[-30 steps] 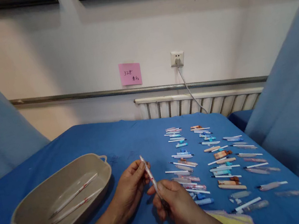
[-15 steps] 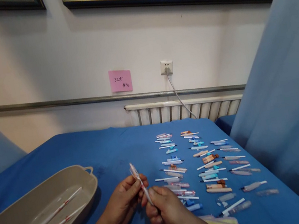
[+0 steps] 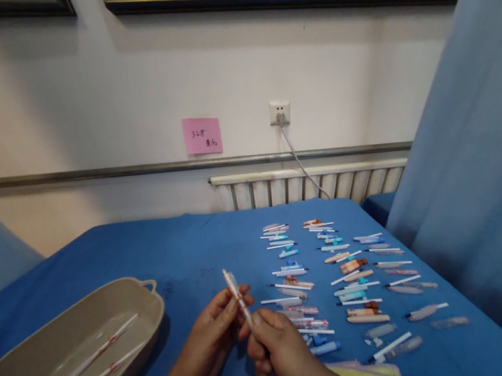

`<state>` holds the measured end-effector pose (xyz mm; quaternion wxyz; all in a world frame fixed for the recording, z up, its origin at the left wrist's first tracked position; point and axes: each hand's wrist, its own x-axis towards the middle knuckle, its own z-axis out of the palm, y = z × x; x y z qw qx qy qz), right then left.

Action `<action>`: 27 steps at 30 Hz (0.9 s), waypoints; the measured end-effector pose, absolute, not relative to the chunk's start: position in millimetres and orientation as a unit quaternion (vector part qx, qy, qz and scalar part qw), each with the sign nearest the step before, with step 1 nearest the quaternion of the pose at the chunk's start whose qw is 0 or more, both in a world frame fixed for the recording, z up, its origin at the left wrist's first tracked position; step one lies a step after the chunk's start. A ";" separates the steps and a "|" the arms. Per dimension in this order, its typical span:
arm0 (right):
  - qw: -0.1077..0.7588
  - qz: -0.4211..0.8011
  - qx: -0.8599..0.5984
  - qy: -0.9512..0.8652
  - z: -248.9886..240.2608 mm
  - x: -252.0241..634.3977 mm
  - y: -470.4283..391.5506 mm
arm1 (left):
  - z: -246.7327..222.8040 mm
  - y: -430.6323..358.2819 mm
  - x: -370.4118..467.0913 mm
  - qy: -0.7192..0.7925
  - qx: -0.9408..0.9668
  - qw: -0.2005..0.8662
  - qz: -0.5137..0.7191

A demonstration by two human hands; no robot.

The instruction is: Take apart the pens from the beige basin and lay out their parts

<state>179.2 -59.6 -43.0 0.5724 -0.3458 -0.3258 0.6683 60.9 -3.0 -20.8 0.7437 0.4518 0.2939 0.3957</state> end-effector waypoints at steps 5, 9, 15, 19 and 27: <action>0.568 0.677 -0.342 -0.318 -41.0 181.3 -60.9 | -19.7 0.3 58.3 0.282 0.456 0.756 0.375; 0.567 0.672 -0.341 -0.333 -42.0 179.4 -61.4 | -22.1 0.4 58.5 0.299 0.463 0.749 0.369; 0.564 0.682 -0.349 -0.308 -39.2 181.2 -60.7 | -18.9 -0.4 58.5 0.273 0.441 0.768 0.375; 0.559 0.686 -0.342 -0.317 -40.2 180.9 -62.5 | -21.7 -1.1 59.1 0.281 0.447 0.766 0.367; 0.562 0.689 -0.343 -0.303 -39.4 181.3 -61.8 | -16.7 -2.3 57.9 0.281 0.431 0.773 0.371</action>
